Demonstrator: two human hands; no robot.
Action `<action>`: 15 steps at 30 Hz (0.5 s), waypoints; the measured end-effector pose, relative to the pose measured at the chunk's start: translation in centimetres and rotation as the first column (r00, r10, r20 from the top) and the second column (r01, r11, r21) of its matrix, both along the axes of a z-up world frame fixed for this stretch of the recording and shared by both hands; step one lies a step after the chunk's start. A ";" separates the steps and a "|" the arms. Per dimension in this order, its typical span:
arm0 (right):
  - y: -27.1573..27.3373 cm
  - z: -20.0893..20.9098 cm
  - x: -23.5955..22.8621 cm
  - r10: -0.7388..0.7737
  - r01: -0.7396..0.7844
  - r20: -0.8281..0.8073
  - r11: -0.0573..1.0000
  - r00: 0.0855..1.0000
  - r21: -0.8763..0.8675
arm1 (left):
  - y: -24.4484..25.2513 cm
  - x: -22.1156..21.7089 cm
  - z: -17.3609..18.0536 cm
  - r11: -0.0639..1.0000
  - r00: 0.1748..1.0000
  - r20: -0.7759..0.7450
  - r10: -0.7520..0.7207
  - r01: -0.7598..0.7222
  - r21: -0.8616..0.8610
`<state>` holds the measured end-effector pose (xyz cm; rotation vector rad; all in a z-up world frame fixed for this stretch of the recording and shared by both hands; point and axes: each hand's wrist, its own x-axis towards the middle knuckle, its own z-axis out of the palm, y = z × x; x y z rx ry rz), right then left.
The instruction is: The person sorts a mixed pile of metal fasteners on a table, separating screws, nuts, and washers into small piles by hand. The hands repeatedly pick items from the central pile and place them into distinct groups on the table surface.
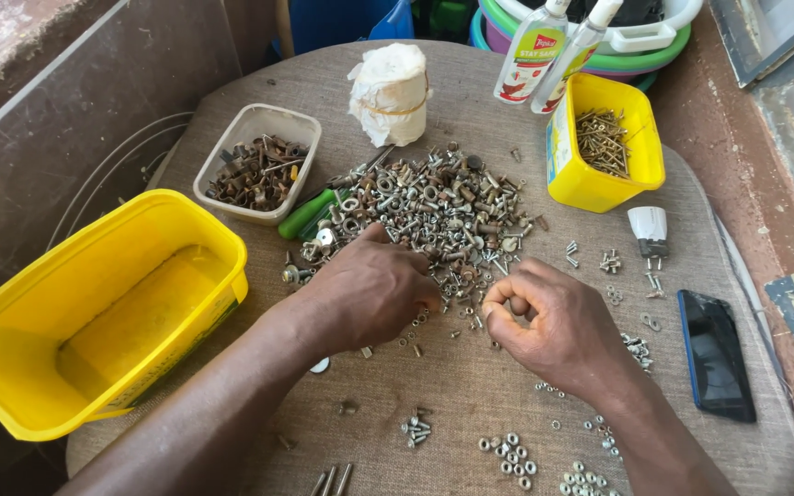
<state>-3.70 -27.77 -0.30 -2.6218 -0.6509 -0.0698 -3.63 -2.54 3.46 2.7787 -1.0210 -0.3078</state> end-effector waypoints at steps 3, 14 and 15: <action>-0.1 0.1 -0.2 -0.007 0.008 -0.009 0.999 1.000 0.048 | -0.3 1.0 -2.1 1.000 0.999 0.042 -0.026 0.025 0.016; -0.3 0.2 -0.8 -0.019 0.025 -0.070 0.996 0.997 0.083 | -0.1 1.1 -1.9 1.000 1.000 0.005 -0.006 0.006 -0.014; -0.5 0.1 -0.8 -0.005 0.011 -0.060 0.995 0.998 0.104 | -0.1 1.2 -2.2 0.999 1.000 0.024 -0.015 0.016 -0.040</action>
